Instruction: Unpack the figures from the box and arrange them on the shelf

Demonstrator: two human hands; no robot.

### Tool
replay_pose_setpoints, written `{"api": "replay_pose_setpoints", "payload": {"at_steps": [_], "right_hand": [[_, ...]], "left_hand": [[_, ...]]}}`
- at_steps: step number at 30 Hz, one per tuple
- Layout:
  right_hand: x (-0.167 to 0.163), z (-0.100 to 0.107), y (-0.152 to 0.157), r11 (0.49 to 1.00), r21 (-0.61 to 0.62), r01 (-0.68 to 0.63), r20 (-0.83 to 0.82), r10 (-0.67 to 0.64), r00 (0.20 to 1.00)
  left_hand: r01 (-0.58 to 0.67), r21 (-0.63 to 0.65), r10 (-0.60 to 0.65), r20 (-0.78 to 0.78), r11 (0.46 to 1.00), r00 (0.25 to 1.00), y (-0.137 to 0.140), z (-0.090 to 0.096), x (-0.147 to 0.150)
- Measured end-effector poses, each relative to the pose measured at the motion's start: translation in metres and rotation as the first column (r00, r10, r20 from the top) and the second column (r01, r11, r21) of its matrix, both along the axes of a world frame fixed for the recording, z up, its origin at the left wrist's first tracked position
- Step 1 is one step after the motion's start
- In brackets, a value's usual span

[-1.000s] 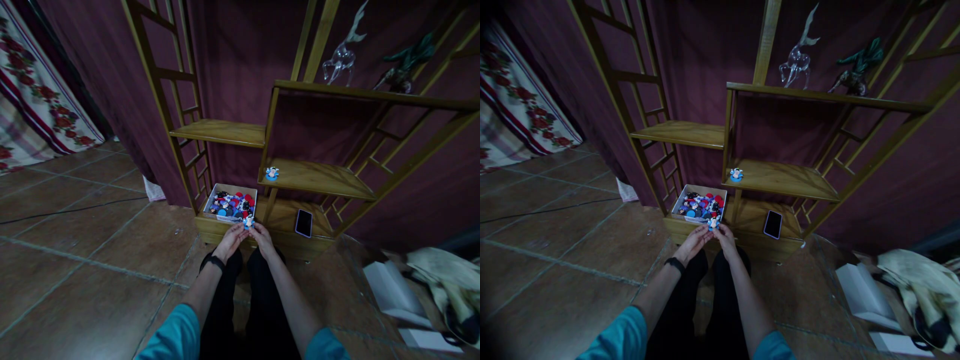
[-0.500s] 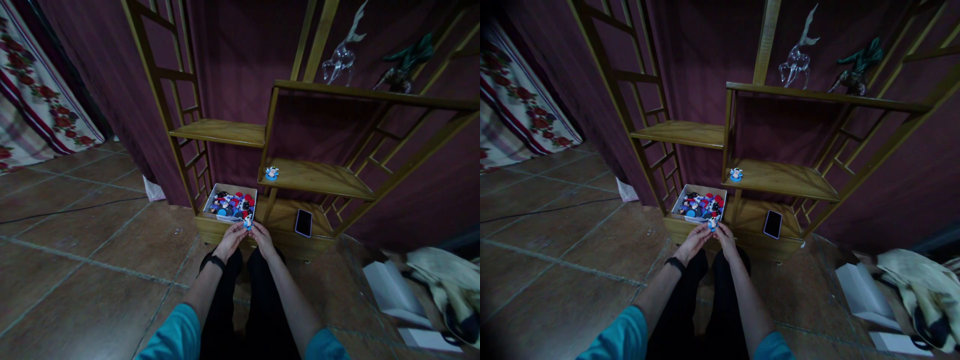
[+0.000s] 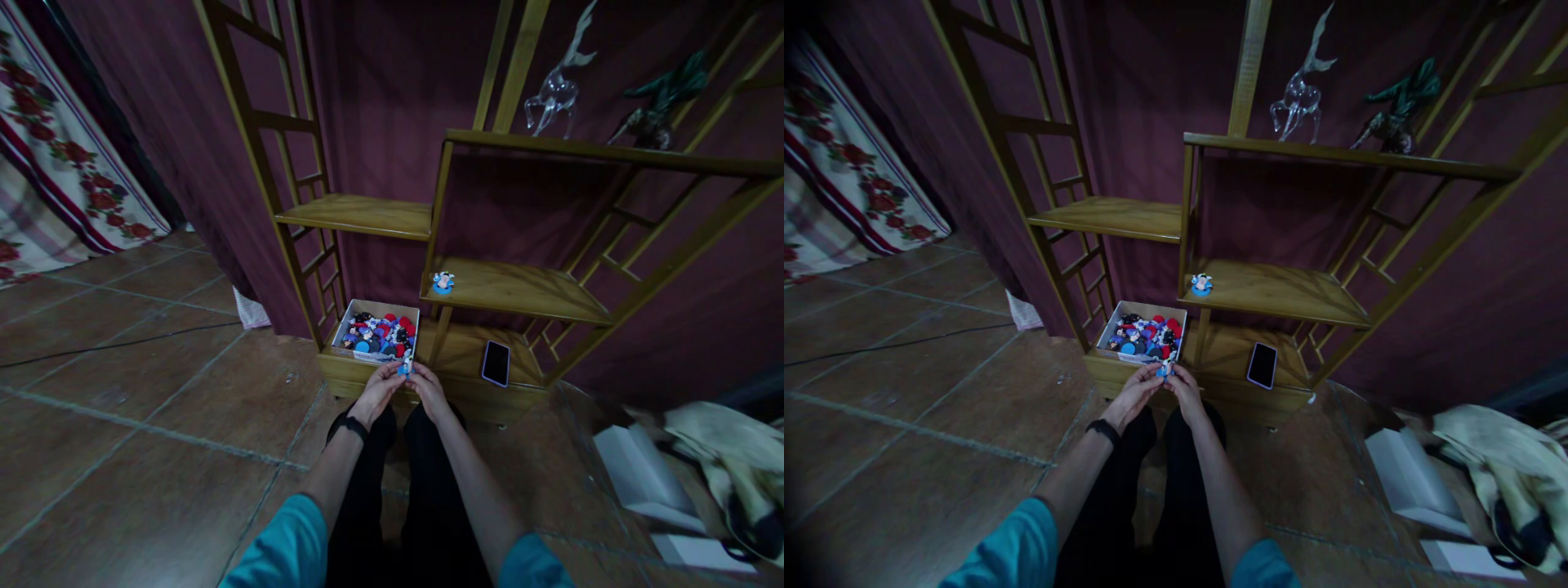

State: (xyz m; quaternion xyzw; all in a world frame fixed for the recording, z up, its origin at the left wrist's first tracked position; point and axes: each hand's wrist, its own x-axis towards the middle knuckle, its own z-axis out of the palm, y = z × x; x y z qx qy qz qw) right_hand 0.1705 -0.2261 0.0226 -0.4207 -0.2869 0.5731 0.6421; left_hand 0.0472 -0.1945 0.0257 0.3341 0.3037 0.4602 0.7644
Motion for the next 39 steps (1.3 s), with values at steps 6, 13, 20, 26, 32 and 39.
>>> {"api": "replay_pose_setpoints", "payload": {"at_steps": [6, 13, 20, 26, 32, 39], "right_hand": [[0.0011, -0.0010, 0.0000, 1.000, -0.002, -0.017, 0.050, 0.017, 0.999], [-0.0001, 0.0021, -0.0016, 1.000, -0.004, 0.020, 0.065, -0.020, 0.998], [-0.0002, -0.0002, -0.0001, 0.999, 0.011, 0.031, 0.070, -0.032, 0.997], [-0.0002, -0.0004, 0.0009, 0.999, 0.014, 0.052, 0.036, -0.052, 0.998], [-0.0006, 0.0030, -0.0010, 0.998, -0.021, 0.057, 0.002, -0.057, 0.998], [0.0006, 0.0024, -0.0014, 0.999, -0.020, 0.038, -0.012, -0.038, 0.999]], "left_hand": [[0.001, 0.019, -0.001, -0.006, 1.000, 1.000, 0.0000, 0.0014, 0.0008], [0.017, -0.003, -0.017, 0.018, 1.000, 1.000, 0.0003, 0.0028, 0.0003], [0.038, -0.017, -0.038, 0.027, 0.999, 0.999, 0.0020, 0.0006, -0.0007], [-0.007, -0.040, 0.009, 0.045, 0.999, 0.999, 0.0032, -0.0017, -0.0004], [-0.055, -0.054, 0.057, 0.035, 0.997, 0.998, 0.0048, -0.0046, -0.0006], [-0.066, -0.037, 0.067, 0.028, 0.997, 0.997, 0.0051, -0.0050, -0.0005]]}}
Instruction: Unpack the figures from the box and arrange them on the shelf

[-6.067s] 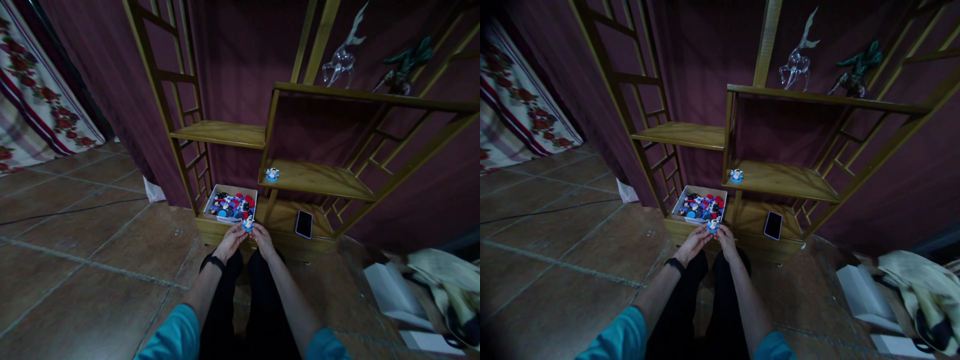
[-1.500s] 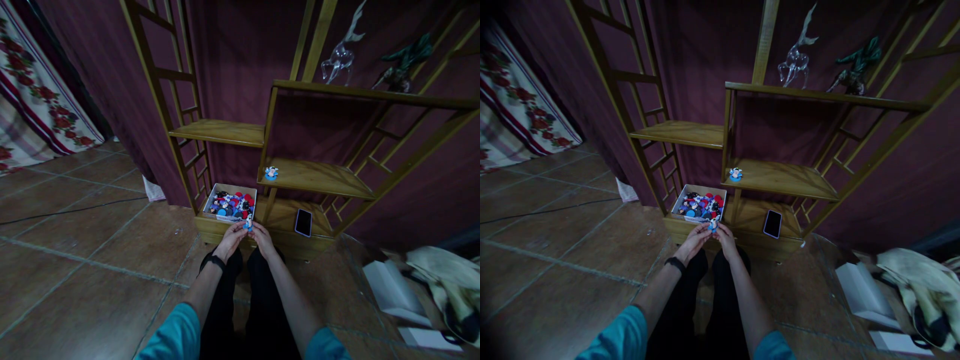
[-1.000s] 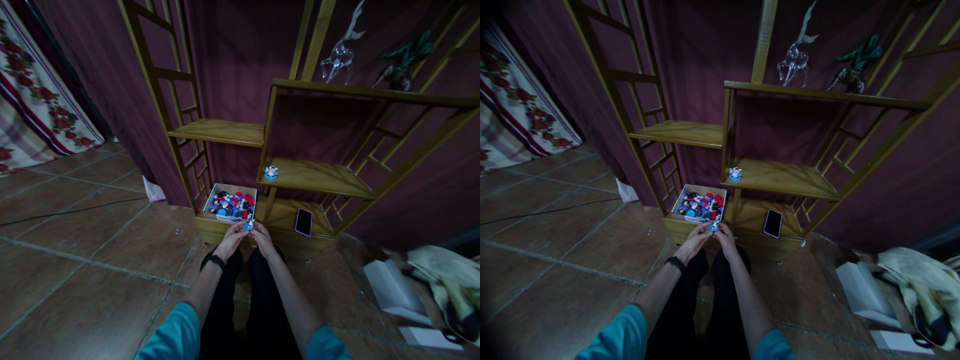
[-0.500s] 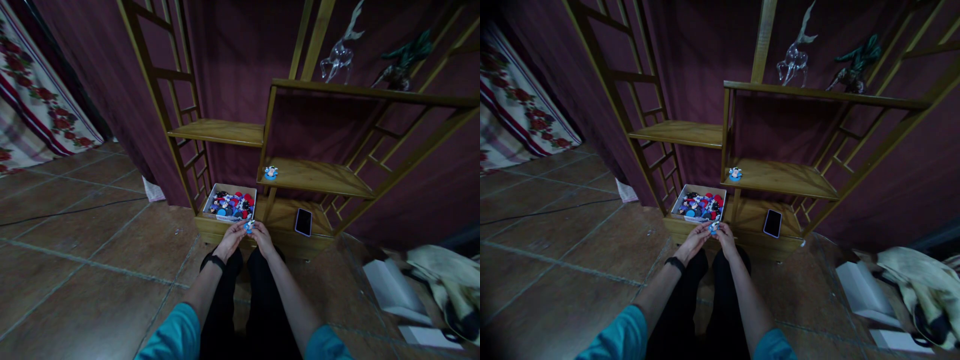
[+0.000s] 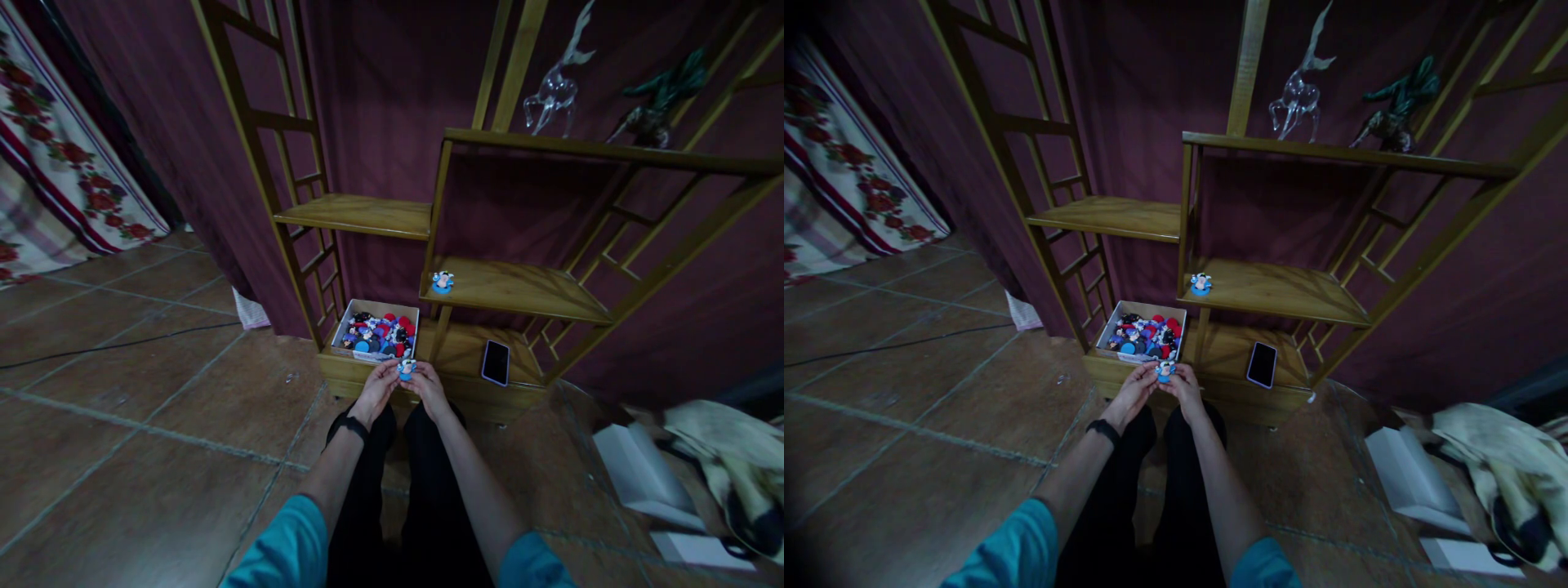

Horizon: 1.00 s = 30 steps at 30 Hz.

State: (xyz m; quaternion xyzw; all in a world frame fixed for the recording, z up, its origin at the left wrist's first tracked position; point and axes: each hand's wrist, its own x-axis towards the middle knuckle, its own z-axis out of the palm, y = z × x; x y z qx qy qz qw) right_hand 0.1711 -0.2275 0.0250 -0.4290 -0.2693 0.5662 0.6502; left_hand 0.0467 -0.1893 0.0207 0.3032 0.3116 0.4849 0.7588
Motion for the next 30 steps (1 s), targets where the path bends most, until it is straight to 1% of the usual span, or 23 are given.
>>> {"api": "replay_pose_setpoints", "payload": {"at_steps": [7, 12, 14, 17, 21, 30], "right_hand": [[0.0019, -0.0004, -0.0013, 1.000, 0.003, -0.021, -0.018, 0.021, 1.000], [0.0017, -0.0029, -0.0005, 1.000, -0.001, -0.017, -0.014, 0.017, 1.000], [0.0018, -0.0023, -0.0008, 1.000, 0.003, -0.013, -0.010, 0.013, 1.000], [0.0021, 0.0000, -0.0019, 1.000, 0.017, -0.024, 0.000, 0.024, 1.000], [0.0024, 0.0009, -0.0025, 0.998, 0.030, -0.048, 0.003, 0.048, 0.999], [0.0017, -0.0028, -0.0007, 1.000, 0.008, -0.024, -0.037, 0.024, 0.999]], "left_hand": [[-0.050, -0.026, 0.051, 0.027, 0.998, 0.998, -0.0003, -0.0007, 0.0012], [-0.062, -0.038, 0.063, 0.035, 0.997, 0.997, -0.0020, 0.0036, 0.0025], [-0.050, -0.039, 0.052, 0.042, 0.998, 0.998, -0.0028, 0.0058, 0.0023], [-0.001, -0.029, 0.003, 0.046, 1.000, 0.999, -0.0037, 0.0075, 0.0010], [0.047, -0.019, -0.046, 0.040, 0.999, 0.998, -0.0036, 0.0064, -0.0004], [0.015, -0.044, -0.013, 0.050, 0.999, 0.999, -0.0021, 0.0023, 0.0003]]}}
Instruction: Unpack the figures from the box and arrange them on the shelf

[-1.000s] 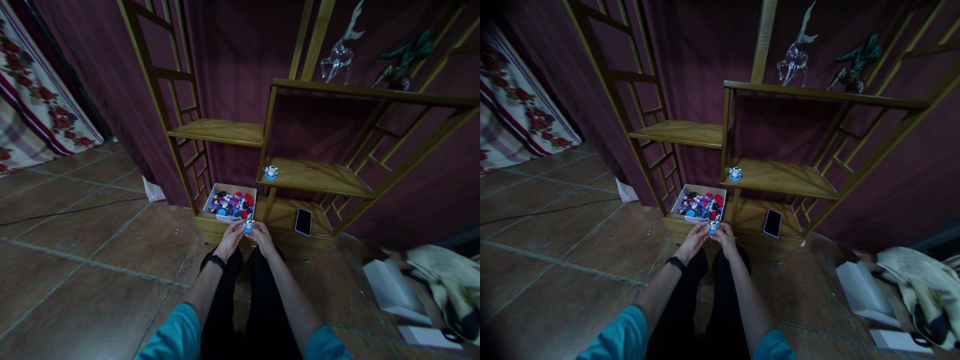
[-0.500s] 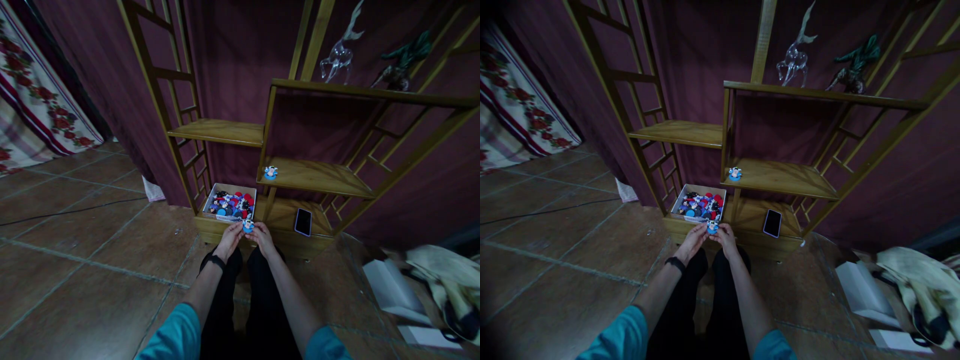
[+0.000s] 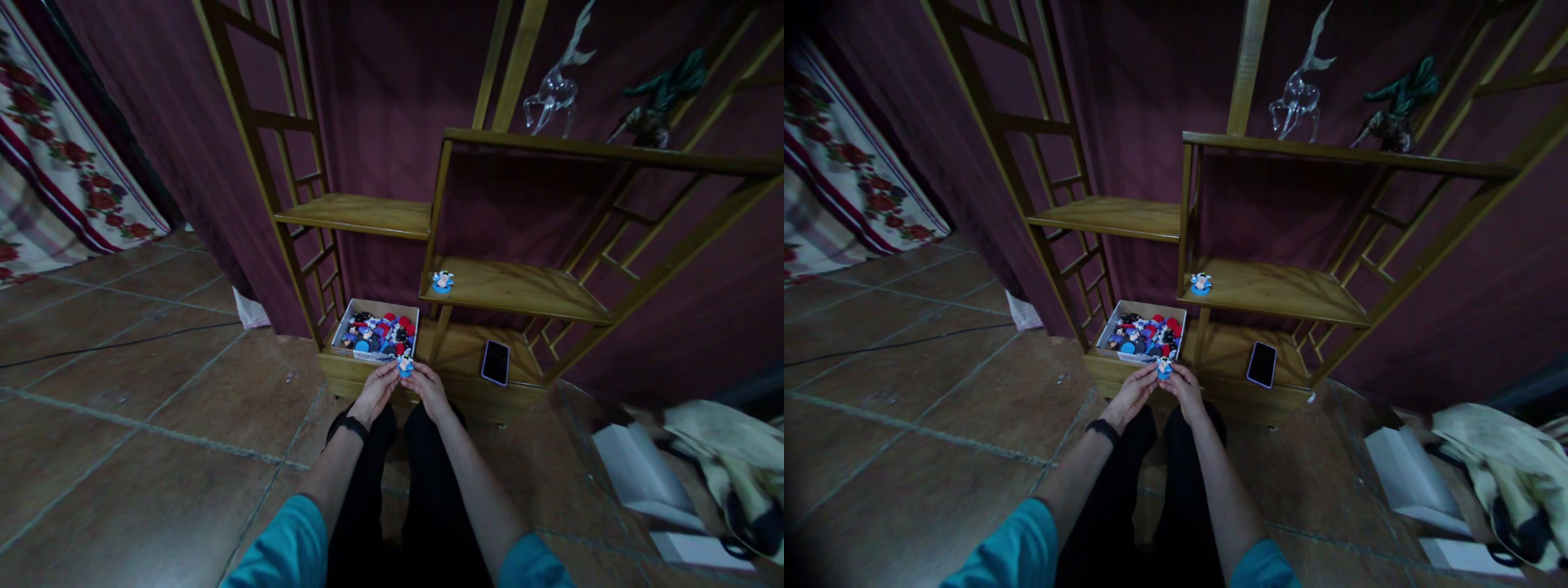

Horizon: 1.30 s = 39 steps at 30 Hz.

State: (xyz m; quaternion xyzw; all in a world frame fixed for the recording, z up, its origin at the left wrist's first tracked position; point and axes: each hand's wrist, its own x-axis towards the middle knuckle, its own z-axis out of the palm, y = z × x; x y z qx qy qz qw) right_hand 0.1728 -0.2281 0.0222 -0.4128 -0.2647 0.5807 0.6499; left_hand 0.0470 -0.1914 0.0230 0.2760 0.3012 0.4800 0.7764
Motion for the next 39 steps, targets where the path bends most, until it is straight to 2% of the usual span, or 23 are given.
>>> {"api": "replay_pose_setpoints", "payload": {"at_steps": [16, 30, 39], "right_hand": [[0.002, -0.006, 0.001, 0.996, 0.030, -0.081, 0.058, 0.079, 0.995], [0.000, 0.000, 0.000, 0.999, 0.019, -0.041, 0.026, 0.041, 0.999], [-0.001, 0.004, -0.002, 1.000, 0.006, -0.017, -0.007, 0.017, 1.000]], "left_hand": [[0.016, -0.017, -0.016, 0.009, 1.000, 1.000, 0.003, -0.005, -0.002], [0.019, -0.030, -0.019, 0.008, 0.999, 1.000, 0.004, -0.005, -0.002], [0.029, 0.010, -0.029, -0.018, 1.000, 0.999, 0.001, 0.000, 0.000]]}}
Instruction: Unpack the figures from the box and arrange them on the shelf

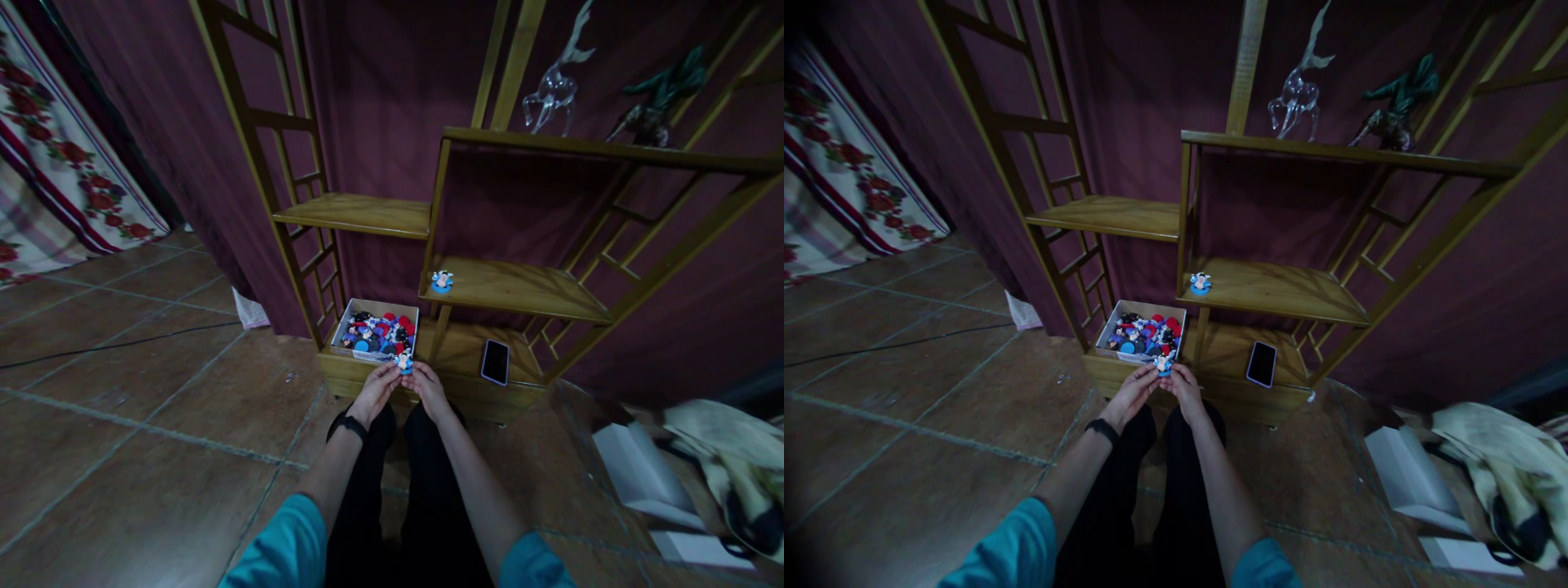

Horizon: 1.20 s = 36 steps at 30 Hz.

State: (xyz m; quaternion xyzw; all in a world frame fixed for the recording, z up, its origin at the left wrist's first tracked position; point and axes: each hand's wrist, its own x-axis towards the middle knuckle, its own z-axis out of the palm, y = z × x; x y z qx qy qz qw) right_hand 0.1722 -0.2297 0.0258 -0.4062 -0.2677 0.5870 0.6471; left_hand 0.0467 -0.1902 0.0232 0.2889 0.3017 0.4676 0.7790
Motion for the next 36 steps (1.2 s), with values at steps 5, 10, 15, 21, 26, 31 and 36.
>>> {"api": "replay_pose_setpoints", "payload": {"at_steps": [5, 10, 15, 21, 26, 31, 36], "right_hand": [[-0.0001, -0.0014, 0.0009, 1.000, -0.001, -0.003, -0.002, 0.003, 1.000], [-0.0003, -0.0033, 0.0012, 1.000, 0.019, -0.009, 0.010, 0.009, 1.000], [-0.0003, -0.0053, 0.0014, 1.000, 0.023, -0.008, 0.023, 0.007, 1.000], [-0.0010, -0.0011, 0.0003, 1.000, 0.020, 0.000, 0.021, -0.001, 1.000], [-0.0014, 0.0016, -0.0009, 1.000, 0.013, 0.003, 0.026, -0.003, 1.000], [-0.0011, -0.0029, 0.0009, 1.000, 0.010, -0.003, 0.012, 0.002, 1.000], [-0.0007, -0.0054, 0.0018, 1.000, 0.009, -0.019, 0.013, 0.019, 1.000]], "left_hand": [[-0.008, 0.018, 0.008, -0.004, 1.000, 1.000, -0.0015, 0.0015, 0.0010], [-0.003, 0.026, 0.003, 0.000, 1.000, 1.000, -0.0008, -0.0004, 0.0013], [-0.003, 0.011, 0.003, -0.002, 1.000, 1.000, 0.0008, -0.0023, 0.0003], [0.004, -0.004, -0.004, 0.015, 1.000, 1.000, 0.0016, -0.0037, -0.0011], [0.001, -0.008, -0.001, 0.019, 1.000, 1.000, 0.0015, -0.0044, -0.0011], [-0.007, -0.004, 0.007, 0.017, 1.000, 1.000, 0.0011, -0.0045, -0.0006], [-0.008, 0.002, 0.008, 0.017, 1.000, 1.000, 0.0009, -0.0039, -0.0002]]}}
